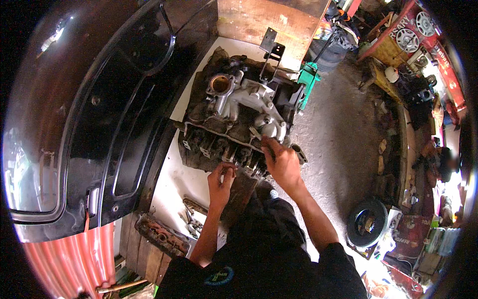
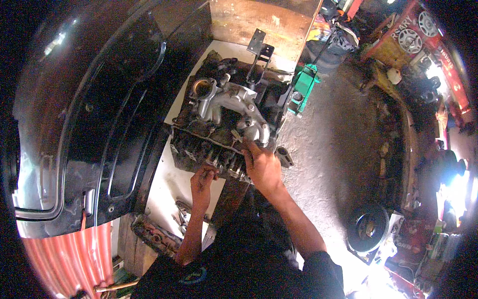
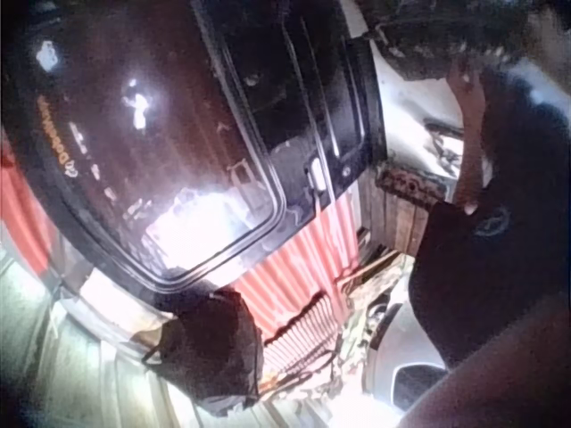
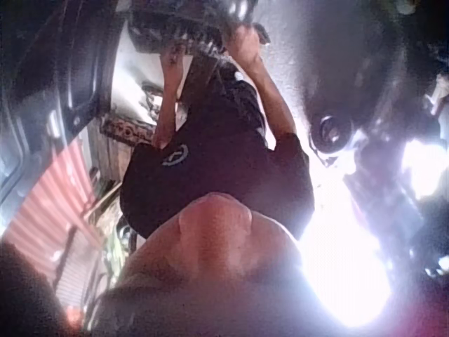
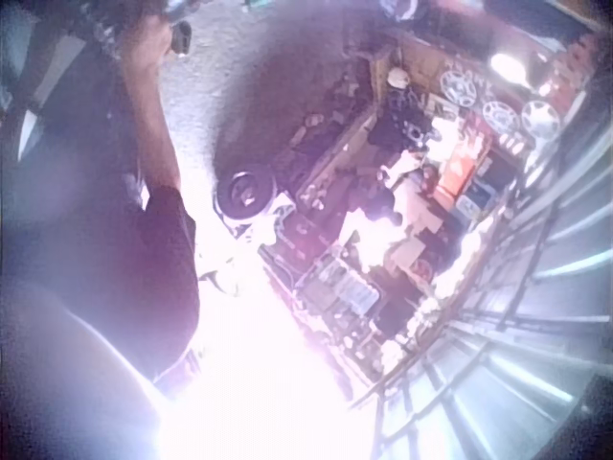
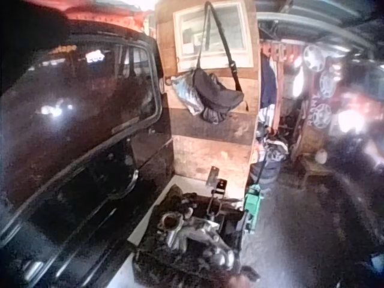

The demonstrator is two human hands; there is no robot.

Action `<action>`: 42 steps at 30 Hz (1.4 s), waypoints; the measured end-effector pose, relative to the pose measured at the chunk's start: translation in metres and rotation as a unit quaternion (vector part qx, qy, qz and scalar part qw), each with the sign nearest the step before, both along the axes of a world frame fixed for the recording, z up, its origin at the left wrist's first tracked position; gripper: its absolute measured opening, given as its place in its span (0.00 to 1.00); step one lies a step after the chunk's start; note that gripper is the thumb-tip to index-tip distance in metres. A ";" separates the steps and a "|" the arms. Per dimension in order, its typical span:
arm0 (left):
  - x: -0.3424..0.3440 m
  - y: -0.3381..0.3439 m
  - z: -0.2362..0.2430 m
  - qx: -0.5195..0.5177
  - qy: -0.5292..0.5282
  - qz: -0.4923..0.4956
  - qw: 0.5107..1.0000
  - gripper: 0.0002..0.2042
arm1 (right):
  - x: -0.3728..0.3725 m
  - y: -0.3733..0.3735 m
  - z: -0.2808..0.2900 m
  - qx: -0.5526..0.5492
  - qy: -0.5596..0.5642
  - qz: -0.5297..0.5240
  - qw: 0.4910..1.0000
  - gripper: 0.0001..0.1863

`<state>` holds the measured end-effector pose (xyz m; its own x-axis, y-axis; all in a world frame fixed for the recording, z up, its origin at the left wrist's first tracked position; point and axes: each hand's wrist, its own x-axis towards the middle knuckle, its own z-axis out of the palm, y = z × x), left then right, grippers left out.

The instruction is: The person removes the cylinder head cover from a disassembled engine block using a wrench, then uses a screwdriver to scrape and clean the mating surface. The removed cover is placed on the workbench.

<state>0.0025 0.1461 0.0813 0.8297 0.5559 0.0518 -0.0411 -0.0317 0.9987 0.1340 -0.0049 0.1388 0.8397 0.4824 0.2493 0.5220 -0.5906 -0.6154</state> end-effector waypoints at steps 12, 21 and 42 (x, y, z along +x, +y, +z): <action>-0.010 0.015 -0.007 -0.024 0.028 0.055 0.998 0.06 | -0.004 -0.024 0.019 -0.063 0.017 -0.010 0.998 0.17; 0.011 0.001 -0.001 -0.025 -0.007 0.013 1.000 0.06 | -0.009 -0.013 0.019 -0.086 0.021 -0.022 0.996 0.15; -0.020 0.017 -0.009 -0.014 0.038 0.040 0.998 0.05 | -0.007 -0.023 0.013 -0.068 0.005 -0.012 0.998 0.16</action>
<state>-0.0174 0.1632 0.0727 0.7833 0.6212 -0.0257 0.0356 -0.0036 0.9994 0.1269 -0.0281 0.1515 0.8536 0.4907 0.1748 0.5008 -0.6808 -0.5346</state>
